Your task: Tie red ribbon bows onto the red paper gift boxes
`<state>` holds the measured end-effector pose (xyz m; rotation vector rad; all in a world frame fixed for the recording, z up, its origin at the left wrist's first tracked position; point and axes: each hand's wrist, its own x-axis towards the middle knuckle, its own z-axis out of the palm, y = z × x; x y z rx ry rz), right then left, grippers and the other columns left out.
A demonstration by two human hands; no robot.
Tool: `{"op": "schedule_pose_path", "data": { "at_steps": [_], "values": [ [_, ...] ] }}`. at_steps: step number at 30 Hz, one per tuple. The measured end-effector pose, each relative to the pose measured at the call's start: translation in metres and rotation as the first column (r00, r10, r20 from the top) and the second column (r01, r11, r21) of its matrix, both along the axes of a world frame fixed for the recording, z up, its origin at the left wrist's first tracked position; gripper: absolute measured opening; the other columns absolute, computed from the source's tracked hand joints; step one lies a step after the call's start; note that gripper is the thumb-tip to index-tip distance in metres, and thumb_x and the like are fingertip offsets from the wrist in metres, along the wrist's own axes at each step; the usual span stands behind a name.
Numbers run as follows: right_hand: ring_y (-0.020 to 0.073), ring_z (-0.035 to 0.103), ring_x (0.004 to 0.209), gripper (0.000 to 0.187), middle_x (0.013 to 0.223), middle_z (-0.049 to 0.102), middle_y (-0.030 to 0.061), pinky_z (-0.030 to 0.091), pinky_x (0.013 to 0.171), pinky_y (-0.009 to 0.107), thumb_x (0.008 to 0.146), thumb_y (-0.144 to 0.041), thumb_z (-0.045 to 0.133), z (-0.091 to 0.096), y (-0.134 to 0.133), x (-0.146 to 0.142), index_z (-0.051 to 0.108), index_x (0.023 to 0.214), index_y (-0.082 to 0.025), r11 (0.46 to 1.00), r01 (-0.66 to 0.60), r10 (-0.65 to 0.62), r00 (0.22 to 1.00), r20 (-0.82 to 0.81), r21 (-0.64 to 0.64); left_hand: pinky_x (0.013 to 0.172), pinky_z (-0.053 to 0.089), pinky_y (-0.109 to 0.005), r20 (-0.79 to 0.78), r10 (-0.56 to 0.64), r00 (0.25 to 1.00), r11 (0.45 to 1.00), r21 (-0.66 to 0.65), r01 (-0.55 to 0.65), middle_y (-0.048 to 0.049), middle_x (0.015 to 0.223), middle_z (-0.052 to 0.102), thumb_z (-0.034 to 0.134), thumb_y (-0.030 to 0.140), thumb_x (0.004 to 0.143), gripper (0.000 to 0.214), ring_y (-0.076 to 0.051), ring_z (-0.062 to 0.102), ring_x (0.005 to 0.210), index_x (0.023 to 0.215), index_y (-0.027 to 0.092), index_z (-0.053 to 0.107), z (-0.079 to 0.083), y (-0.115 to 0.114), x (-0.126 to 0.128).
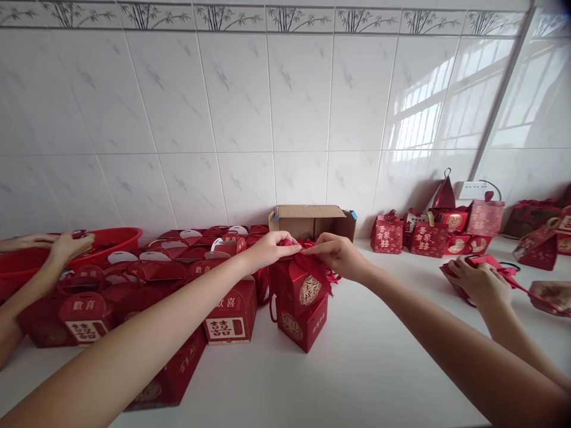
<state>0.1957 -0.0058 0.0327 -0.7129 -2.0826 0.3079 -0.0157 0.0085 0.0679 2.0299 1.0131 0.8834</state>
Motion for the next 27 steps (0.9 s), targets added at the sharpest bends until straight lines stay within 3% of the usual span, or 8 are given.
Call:
{"op": "schedule_pose_path", "data": {
  "at_steps": [2, 5, 14, 21, 27],
  "values": [
    [0.0161, 0.061, 0.077, 0.024, 0.086, 0.064, 0.0058, 0.051, 0.067, 0.029, 0.084, -0.021, 0.054, 0.002, 0.001, -0.001, 0.074, 0.097, -0.022, 0.994, 0.073, -0.083, 0.988, -0.128, -0.085, 0.064, 0.042, -0.029, 0.066, 0.024, 0.998, 0.999, -0.036, -0.021, -0.0018, 0.075, 0.061, 0.071, 0.053, 0.063, 0.043, -0.017, 0.057, 0.070, 0.060, 0.018, 0.044, -0.004, -0.001, 0.003],
    [0.0178, 0.063, 0.075, 0.025, 0.082, 0.068, 0.0053, 0.052, 0.064, 0.030, 0.079, -0.030, 0.063, 0.004, 0.003, -0.003, 0.071, 0.100, -0.020, 0.972, 0.111, -0.158, 0.961, -0.226, -0.208, 0.060, 0.038, -0.026, 0.111, 0.046, 0.993, 0.998, -0.049, -0.041, 0.0009, 0.068, 0.057, 0.070, 0.051, 0.064, 0.044, -0.014, 0.052, 0.063, 0.059, 0.019, 0.042, -0.010, 0.000, 0.007],
    [0.0154, 0.060, 0.063, 0.029, 0.069, 0.066, 0.0035, 0.046, 0.056, 0.027, 0.064, -0.035, 0.074, 0.005, 0.010, -0.010, 0.065, 0.084, -0.016, 0.914, 0.007, -0.197, 0.881, -0.430, -0.405, 0.062, 0.036, -0.026, 0.209, 0.108, 0.972, 0.993, -0.069, -0.095, 0.0015, 0.068, 0.060, 0.078, 0.044, 0.056, 0.042, -0.012, 0.051, 0.063, 0.056, 0.017, 0.046, -0.016, -0.001, 0.014],
    [0.0149, 0.060, 0.060, 0.038, 0.064, 0.064, 0.0017, 0.047, 0.057, 0.028, 0.054, -0.040, 0.079, 0.002, 0.017, -0.003, 0.054, 0.071, -0.019, 0.896, -0.031, -0.228, 0.826, -0.516, -0.444, 0.061, 0.037, -0.026, 0.245, 0.107, 0.964, 0.988, -0.132, -0.076, 0.0030, 0.060, 0.058, 0.081, 0.040, 0.053, 0.047, -0.013, 0.054, 0.061, 0.054, 0.018, 0.039, -0.020, -0.001, 0.013],
    [0.0142, 0.060, 0.058, 0.042, 0.062, 0.063, 0.0002, 0.047, 0.057, 0.028, 0.052, -0.042, 0.081, 0.001, 0.017, -0.001, 0.052, 0.071, -0.019, 0.885, -0.039, -0.237, 0.819, -0.522, -0.463, 0.062, 0.038, -0.026, 0.258, 0.092, 0.962, 0.981, -0.190, -0.042, 0.0024, 0.066, 0.062, 0.083, 0.034, 0.050, 0.041, -0.013, 0.055, 0.063, 0.057, 0.017, 0.046, -0.019, 0.001, 0.013]
  ]
}}
